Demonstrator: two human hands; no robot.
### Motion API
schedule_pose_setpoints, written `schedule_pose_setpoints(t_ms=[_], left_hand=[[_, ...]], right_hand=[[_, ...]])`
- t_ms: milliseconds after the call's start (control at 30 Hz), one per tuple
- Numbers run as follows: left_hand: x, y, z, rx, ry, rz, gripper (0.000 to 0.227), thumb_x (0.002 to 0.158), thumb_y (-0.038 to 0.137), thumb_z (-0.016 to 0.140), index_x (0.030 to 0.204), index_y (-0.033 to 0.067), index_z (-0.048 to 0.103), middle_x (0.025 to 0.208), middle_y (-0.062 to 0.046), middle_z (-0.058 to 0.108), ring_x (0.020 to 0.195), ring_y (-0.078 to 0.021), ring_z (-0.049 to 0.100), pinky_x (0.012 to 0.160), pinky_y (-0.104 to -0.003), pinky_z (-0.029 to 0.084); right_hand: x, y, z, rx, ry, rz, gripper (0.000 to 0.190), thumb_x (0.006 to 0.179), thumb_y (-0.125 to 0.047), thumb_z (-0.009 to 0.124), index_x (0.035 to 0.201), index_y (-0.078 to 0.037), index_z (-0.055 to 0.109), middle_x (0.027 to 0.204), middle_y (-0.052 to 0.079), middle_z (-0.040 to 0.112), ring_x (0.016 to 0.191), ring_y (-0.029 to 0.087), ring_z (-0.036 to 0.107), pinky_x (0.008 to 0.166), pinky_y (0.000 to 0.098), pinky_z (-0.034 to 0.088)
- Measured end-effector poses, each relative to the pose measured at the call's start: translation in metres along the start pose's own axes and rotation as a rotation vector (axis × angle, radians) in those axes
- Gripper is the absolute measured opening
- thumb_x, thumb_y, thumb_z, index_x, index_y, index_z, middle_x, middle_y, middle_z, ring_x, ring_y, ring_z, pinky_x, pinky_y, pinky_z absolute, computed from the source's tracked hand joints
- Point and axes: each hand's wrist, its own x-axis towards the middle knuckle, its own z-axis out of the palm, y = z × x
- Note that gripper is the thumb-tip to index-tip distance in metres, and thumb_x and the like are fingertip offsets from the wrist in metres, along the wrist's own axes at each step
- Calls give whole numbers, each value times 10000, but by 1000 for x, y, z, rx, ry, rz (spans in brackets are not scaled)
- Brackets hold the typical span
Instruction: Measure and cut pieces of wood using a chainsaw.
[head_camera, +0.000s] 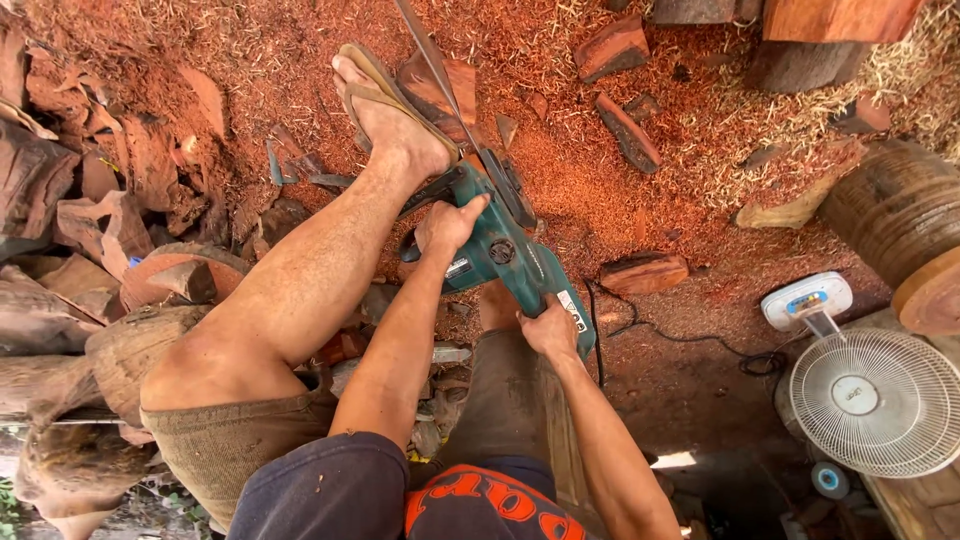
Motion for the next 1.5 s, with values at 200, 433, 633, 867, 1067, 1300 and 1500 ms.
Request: schedule_pose_setpoints(t_ms=[200, 433, 633, 867, 1067, 1300, 1500], left_hand=[[0, 2, -2, 33, -2, -16, 856, 705, 806, 600, 990, 23, 793, 1067, -186, 761, 1045, -328, 718, 937, -455, 515], [-1, 2, -2, 44, 22, -8, 848, 716, 812, 604, 991, 30, 781, 1051, -180, 763, 1032, -326, 719, 938, -443, 514], [3, -1, 4, 88, -28, -31, 830, 734, 797, 571, 1010, 43, 783, 1043, -174, 782, 1011, -315, 741, 909, -450, 536], [26, -16, 23, 149, 37, 3, 874, 767, 786, 576, 1087, -7, 759, 1134, -232, 732, 1089, -352, 700, 944, -454, 518], [28, -17, 21, 103, 115, 11, 871, 716, 761, 610, 1104, -5, 755, 1186, -260, 708, 1132, -372, 675, 976, -450, 500], [39, -23, 15, 100, 147, 25, 905, 717, 754, 623, 1055, -77, 742, 1095, -299, 718, 1109, -385, 694, 978, -455, 493], [31, -15, 8, 83, 148, 21, 853, 708, 724, 614, 997, -64, 765, 971, -245, 753, 987, -348, 718, 897, -435, 490]], right_hand=[[-3, 0, 1, 24, -13, 9, 595, 794, -399, 795, 1263, -69, 634, 1114, 225, 729, 1097, 404, 677, 966, 500, 525], [-3, 1, 4, 31, -39, 18, 602, 792, -403, 795, 1272, -76, 638, 1099, 224, 734, 1080, 399, 689, 955, 495, 538], [-2, 6, 11, 90, -37, 9, 600, 777, -395, 797, 1275, -94, 653, 1081, 218, 747, 1075, 387, 698, 951, 488, 543], [9, 15, 22, 117, -36, 4, 627, 778, -387, 804, 1294, -70, 643, 1106, 241, 731, 1094, 412, 682, 966, 496, 531], [5, 7, 17, 134, -71, 55, 651, 773, -400, 802, 1321, -98, 622, 1146, 228, 719, 1132, 404, 659, 994, 486, 513], [-6, -2, 16, 175, -77, 45, 610, 796, -380, 771, 1324, -116, 615, 1164, 211, 723, 1163, 395, 643, 1032, 474, 485], [-9, -2, 21, 196, -69, 47, 693, 779, -362, 769, 1393, -99, 581, 1179, 209, 719, 1162, 369, 661, 1027, 450, 496]])
